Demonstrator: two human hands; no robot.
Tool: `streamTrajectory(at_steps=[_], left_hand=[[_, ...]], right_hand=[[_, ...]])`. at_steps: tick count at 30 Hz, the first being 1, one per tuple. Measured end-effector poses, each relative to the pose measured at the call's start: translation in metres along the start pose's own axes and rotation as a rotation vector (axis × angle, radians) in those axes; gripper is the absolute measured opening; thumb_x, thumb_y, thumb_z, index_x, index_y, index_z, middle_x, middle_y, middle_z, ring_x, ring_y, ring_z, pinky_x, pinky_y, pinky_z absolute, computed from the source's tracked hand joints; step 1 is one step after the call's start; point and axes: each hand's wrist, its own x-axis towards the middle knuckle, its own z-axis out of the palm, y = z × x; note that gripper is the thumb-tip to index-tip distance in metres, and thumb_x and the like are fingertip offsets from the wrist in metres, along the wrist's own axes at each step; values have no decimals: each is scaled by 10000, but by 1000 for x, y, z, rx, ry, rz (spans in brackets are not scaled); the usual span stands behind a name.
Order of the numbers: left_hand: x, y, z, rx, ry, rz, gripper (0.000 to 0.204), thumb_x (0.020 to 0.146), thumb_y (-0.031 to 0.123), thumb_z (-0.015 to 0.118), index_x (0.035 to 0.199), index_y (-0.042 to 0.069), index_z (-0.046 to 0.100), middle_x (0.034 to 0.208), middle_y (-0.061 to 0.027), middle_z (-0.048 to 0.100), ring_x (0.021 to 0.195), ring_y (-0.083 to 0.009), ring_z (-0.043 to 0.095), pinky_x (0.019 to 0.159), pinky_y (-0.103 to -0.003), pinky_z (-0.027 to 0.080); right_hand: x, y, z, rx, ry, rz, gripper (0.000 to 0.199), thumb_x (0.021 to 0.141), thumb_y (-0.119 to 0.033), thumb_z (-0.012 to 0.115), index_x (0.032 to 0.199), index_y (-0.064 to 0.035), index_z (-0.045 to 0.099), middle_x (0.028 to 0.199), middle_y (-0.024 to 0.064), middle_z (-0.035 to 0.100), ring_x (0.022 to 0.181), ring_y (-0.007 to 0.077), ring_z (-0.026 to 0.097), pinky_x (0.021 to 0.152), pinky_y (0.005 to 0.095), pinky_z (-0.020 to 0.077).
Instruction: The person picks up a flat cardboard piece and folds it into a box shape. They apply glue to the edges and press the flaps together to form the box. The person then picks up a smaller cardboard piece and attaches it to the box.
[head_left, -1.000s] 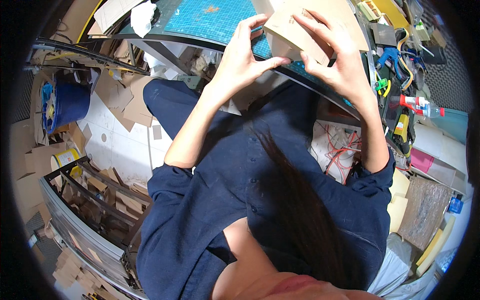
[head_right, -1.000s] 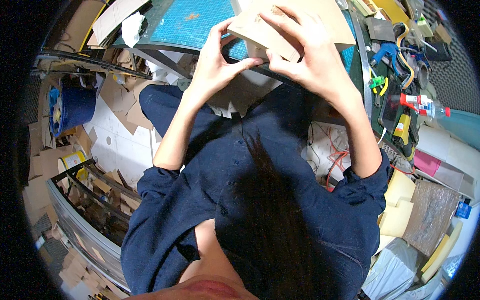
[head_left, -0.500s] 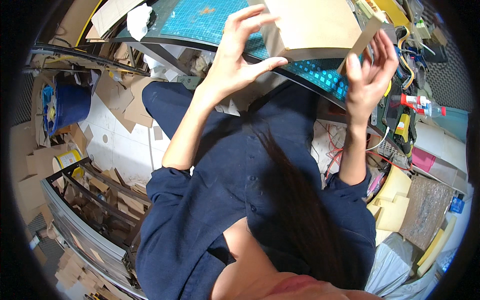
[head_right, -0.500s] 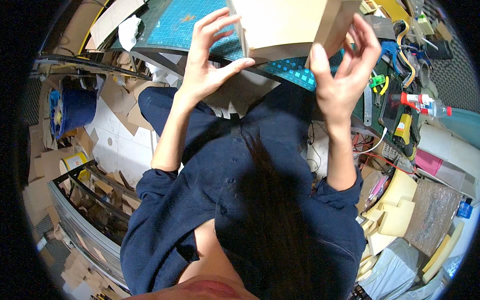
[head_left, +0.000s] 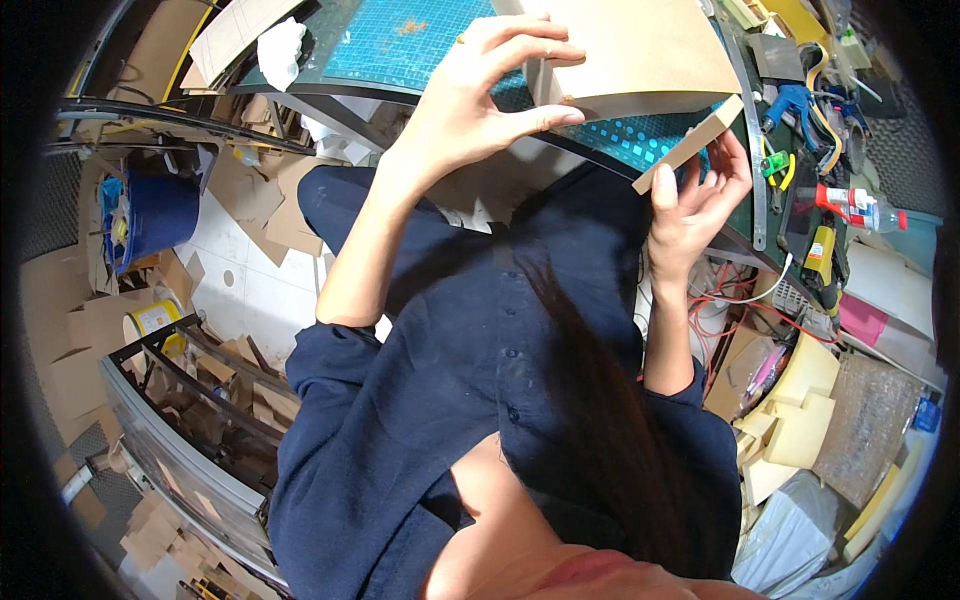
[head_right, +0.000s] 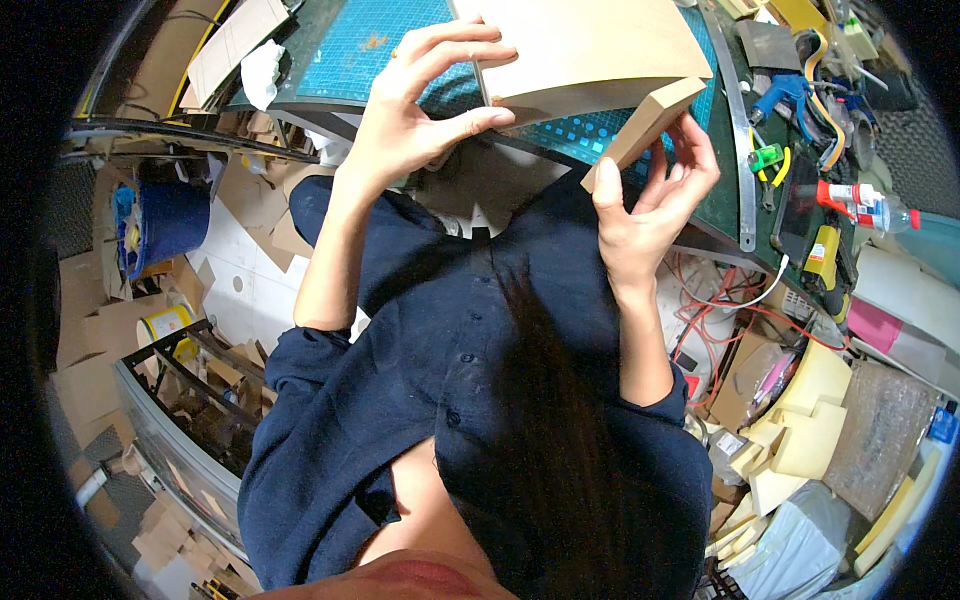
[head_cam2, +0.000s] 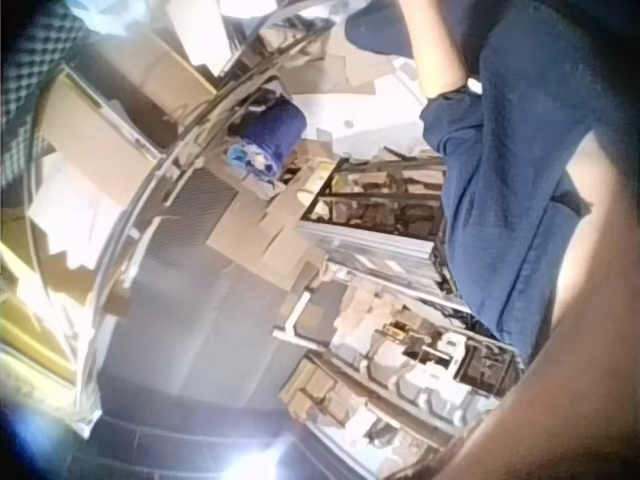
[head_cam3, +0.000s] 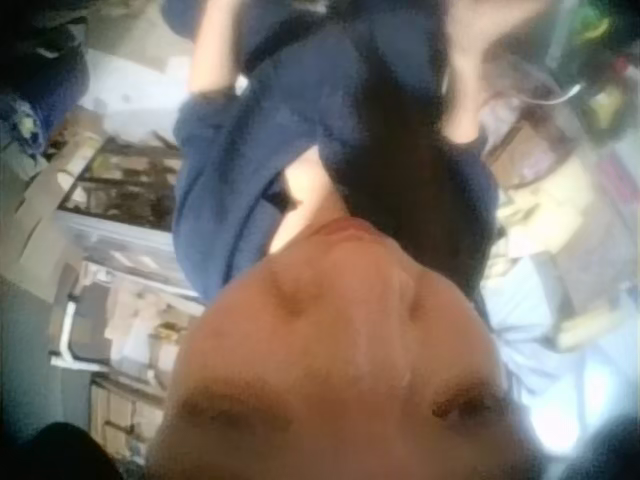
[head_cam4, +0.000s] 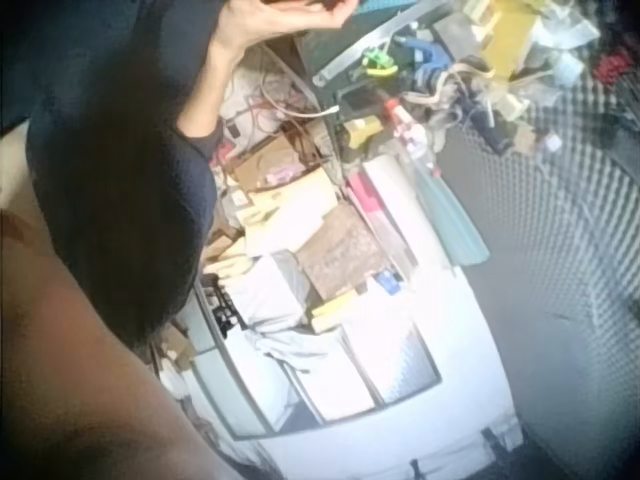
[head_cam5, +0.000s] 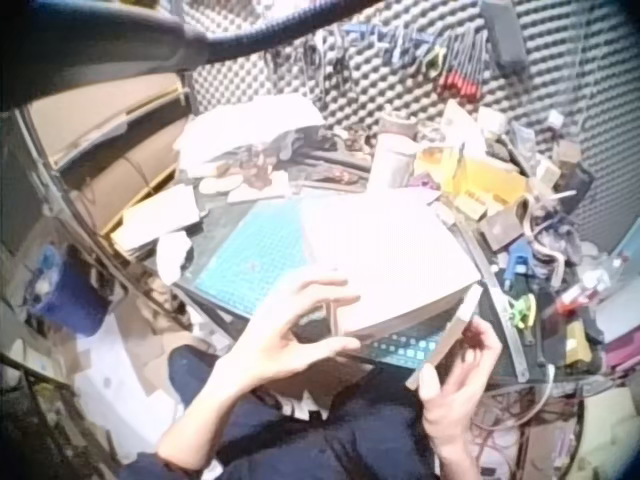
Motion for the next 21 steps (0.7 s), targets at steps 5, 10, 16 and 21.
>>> streamTrajectory(at_steps=[5,10,16,21], left_hand=[[0,-2,2,14,17,0,469,779,284,875,1212,153,750,1317,-68,681,1282,-238,591,1097,-399,452],[-3,-3,5,10,40,7,489,762,298,885,1211,153,755,1313,-66,686,1282,-237,595,1094,-395,456],[-3,-3,7,30,52,14,515,740,289,899,1213,149,753,1319,-66,682,1297,-236,586,1098,-396,455],[-4,-2,10,1,68,1,489,759,271,888,1211,145,753,1314,-69,684,1307,-241,580,1103,-396,452]], right_hand=[[-8,4,8,63,-10,30,824,809,-71,783,1482,-17,311,1450,157,407,1364,281,425,1175,463,326],[-12,4,11,74,2,49,820,804,-71,777,1477,-14,311,1464,170,396,1372,289,421,1177,458,336],[-18,5,13,45,-6,21,832,805,-87,782,1477,-7,297,1485,179,364,1401,301,389,1186,464,332],[-17,8,14,27,-21,-13,837,803,-79,779,1477,-3,288,1499,186,342,1413,313,375,1193,470,326]])
